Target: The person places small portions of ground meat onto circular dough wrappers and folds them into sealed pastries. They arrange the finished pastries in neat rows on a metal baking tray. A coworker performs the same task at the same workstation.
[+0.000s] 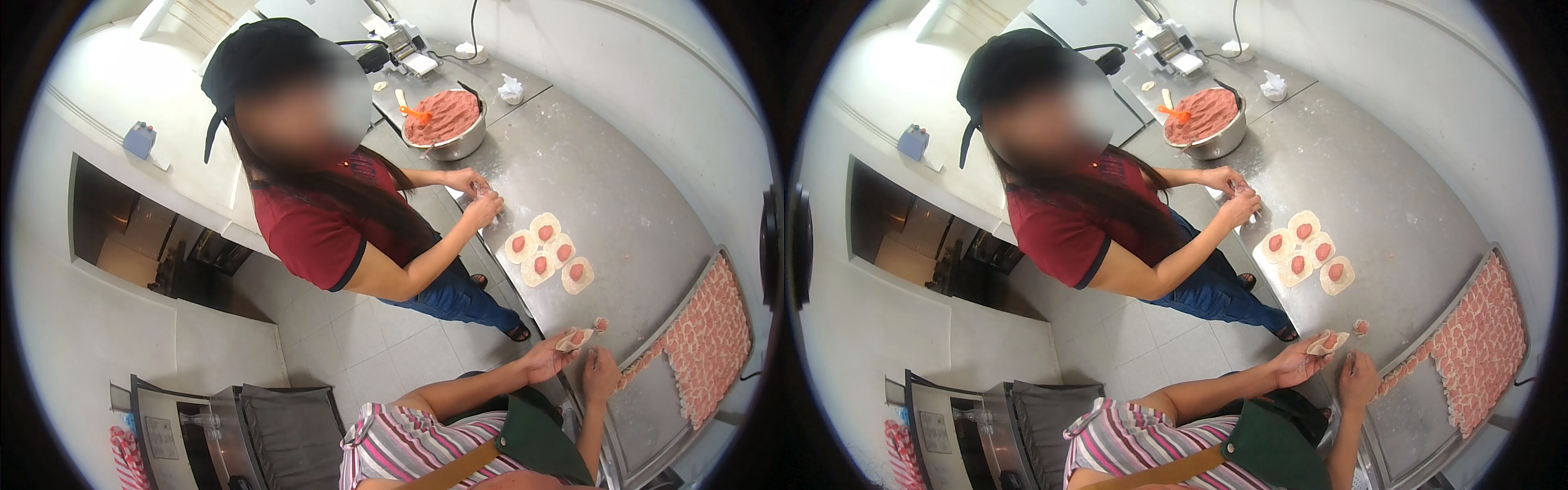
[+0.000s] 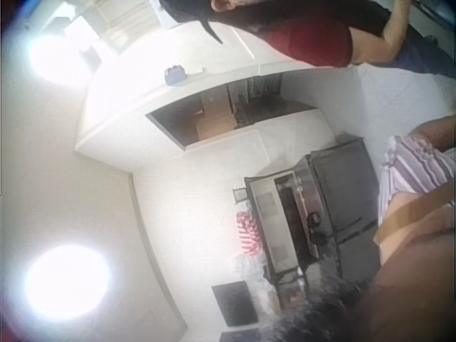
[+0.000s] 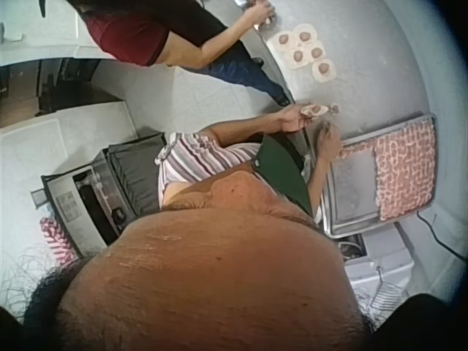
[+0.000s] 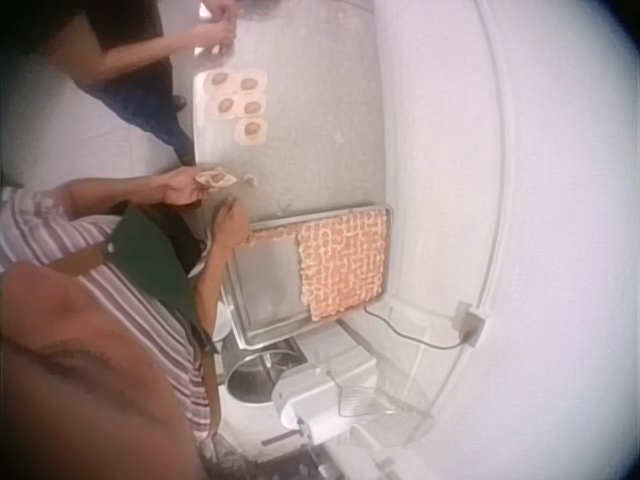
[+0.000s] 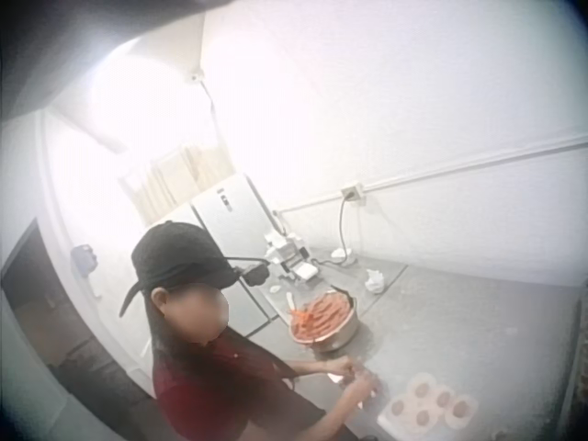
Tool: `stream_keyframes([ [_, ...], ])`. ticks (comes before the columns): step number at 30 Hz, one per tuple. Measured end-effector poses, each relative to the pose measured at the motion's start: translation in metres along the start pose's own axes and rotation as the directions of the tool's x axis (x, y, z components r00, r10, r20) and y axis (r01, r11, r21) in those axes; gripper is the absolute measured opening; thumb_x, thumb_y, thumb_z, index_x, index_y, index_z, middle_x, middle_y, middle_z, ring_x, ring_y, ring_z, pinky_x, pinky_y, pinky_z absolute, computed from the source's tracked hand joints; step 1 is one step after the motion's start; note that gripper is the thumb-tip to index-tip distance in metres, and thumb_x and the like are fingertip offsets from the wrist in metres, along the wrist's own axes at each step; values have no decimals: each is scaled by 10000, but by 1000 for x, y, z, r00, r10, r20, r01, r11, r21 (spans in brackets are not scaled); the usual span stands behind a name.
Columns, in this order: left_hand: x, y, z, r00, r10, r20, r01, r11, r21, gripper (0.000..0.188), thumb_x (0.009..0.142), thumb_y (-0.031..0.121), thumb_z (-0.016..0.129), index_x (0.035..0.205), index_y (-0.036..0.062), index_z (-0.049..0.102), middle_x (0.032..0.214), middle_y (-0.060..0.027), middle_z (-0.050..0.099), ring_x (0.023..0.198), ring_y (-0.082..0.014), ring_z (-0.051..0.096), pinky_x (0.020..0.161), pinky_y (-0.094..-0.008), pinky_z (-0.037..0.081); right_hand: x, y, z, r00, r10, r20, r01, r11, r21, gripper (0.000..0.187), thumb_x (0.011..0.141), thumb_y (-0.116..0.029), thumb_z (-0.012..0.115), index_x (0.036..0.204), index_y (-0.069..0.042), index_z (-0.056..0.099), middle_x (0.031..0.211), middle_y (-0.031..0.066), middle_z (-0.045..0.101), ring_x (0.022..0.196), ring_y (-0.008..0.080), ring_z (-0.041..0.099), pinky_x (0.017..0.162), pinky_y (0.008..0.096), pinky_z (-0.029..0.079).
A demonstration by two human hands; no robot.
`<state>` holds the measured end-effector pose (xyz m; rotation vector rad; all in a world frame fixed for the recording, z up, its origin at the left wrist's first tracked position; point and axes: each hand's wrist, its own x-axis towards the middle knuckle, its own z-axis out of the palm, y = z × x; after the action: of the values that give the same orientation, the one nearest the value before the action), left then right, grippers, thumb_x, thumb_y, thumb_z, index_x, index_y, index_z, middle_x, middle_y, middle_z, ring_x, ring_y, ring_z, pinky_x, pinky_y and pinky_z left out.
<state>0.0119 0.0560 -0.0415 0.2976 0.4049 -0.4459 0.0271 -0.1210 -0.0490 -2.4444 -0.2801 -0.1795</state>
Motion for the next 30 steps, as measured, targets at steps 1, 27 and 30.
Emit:
stream_keyframes([
  [1,1,0,-2,1000,-3,10,3,1000,6,343,1019,289,438,1250,56,537,1129,-11,605,949,-92,602,842,-219,534,0,0,0,1000,-1,-3,1,1000,2,167,817,-109,614,969,-50,651,854,126,635,777,332,630,672,401,486],
  [27,2,-2,-15,1000,-5,23,7,998,-65,342,1029,285,407,1265,70,529,1163,-6,601,996,-97,600,853,-225,532,0,-1,1,999,22,39,-21,1000,-3,163,834,-104,614,979,-36,643,918,138,665,838,327,652,734,379,497],
  [30,3,-3,-19,1000,17,15,-17,999,-46,339,1028,280,408,1267,70,527,1168,-5,599,998,-98,600,857,-229,534,-1,1,0,998,29,48,-29,1000,-4,159,837,-102,618,979,-35,642,905,140,660,831,328,651,725,373,497],
])
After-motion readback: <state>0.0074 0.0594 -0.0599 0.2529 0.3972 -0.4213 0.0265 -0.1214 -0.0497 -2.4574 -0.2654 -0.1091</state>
